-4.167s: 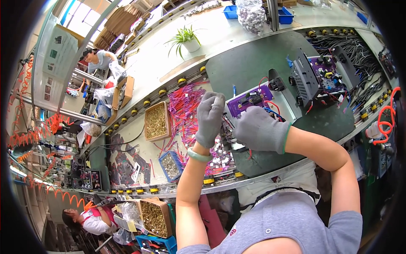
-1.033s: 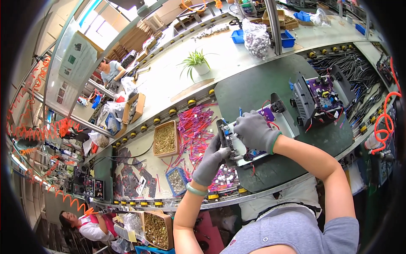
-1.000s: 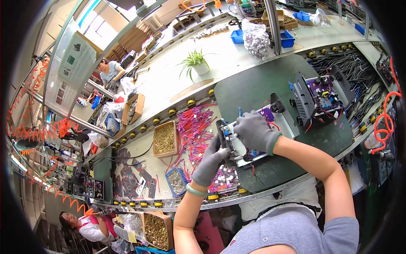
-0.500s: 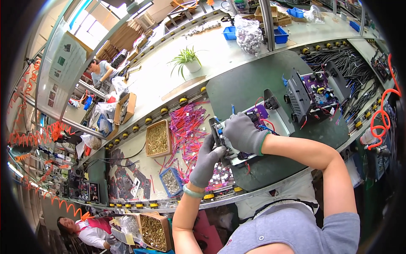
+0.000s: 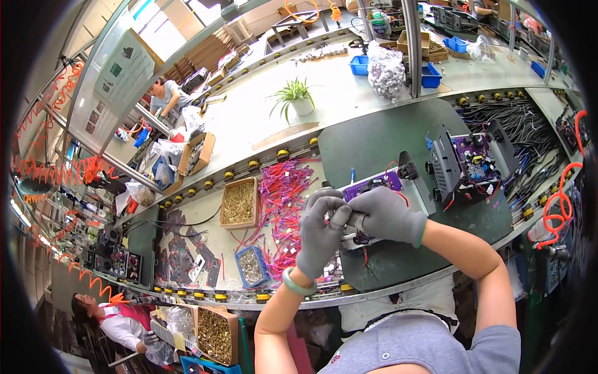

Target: Assembling and wiring electronic components into metal cases on a factory line.

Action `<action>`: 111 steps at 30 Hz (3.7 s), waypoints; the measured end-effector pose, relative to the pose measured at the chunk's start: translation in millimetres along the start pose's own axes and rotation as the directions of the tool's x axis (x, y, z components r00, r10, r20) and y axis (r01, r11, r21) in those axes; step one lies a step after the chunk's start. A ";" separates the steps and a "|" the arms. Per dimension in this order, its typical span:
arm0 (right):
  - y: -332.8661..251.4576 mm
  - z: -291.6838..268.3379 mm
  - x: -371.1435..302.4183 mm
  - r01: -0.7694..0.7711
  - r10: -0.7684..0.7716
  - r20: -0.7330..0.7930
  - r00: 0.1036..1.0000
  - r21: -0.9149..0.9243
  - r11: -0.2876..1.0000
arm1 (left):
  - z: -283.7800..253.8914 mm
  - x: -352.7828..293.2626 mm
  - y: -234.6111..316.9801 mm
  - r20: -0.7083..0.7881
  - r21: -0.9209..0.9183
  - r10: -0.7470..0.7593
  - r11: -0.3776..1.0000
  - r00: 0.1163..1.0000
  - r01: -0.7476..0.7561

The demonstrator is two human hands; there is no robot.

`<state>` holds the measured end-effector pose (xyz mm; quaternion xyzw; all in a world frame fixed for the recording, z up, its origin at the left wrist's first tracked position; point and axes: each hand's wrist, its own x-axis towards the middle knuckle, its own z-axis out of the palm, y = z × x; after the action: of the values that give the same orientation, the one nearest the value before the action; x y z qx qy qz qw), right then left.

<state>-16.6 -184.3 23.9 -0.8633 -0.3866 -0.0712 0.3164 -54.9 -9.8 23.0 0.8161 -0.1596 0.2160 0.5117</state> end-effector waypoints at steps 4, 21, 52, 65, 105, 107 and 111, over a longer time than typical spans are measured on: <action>-3.0 -7.6 5.1 -0.065 0.065 -0.005 0.998 0.085 0.994 | 3.5 -1.0 -4.2 -0.022 0.000 0.034 0.999 0.999 -0.034; 30.7 1.0 31.3 -0.404 0.285 0.315 0.905 0.427 0.809 | 5.1 -27.8 -25.5 -0.092 0.147 -0.024 0.988 0.995 0.037; 10.1 1.4 56.0 -0.722 0.491 0.547 0.678 0.368 0.586 | 17.2 -52.2 -42.3 0.123 -0.025 -0.154 0.987 0.980 0.158; 35.1 -49.2 -19.4 -0.005 -0.005 -0.059 0.998 -0.172 0.985 | -30.1 -8.2 -278.5 -0.131 0.583 -0.538 0.638 0.833 0.503; 59.9 -46.0 -29.4 0.023 0.003 -0.198 0.980 0.127 0.992 | 24.1 92.9 -12.7 0.671 0.660 -0.495 0.737 0.551 -0.142; 58.1 -47.0 -30.6 0.031 -0.005 -0.203 0.979 0.122 0.992 | 22.7 96.2 -14.8 0.715 0.625 -0.513 0.774 0.476 -0.105; 59.3 -45.6 -31.5 0.032 -0.007 -0.176 0.984 0.142 0.989 | 25.3 114.7 -13.7 0.720 0.645 -0.618 0.764 0.314 0.023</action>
<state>9.4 -261.0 19.1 -0.8247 -0.3700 -0.1217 0.4100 54.7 -31.4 62.0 0.9140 -0.1714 -0.3451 0.1269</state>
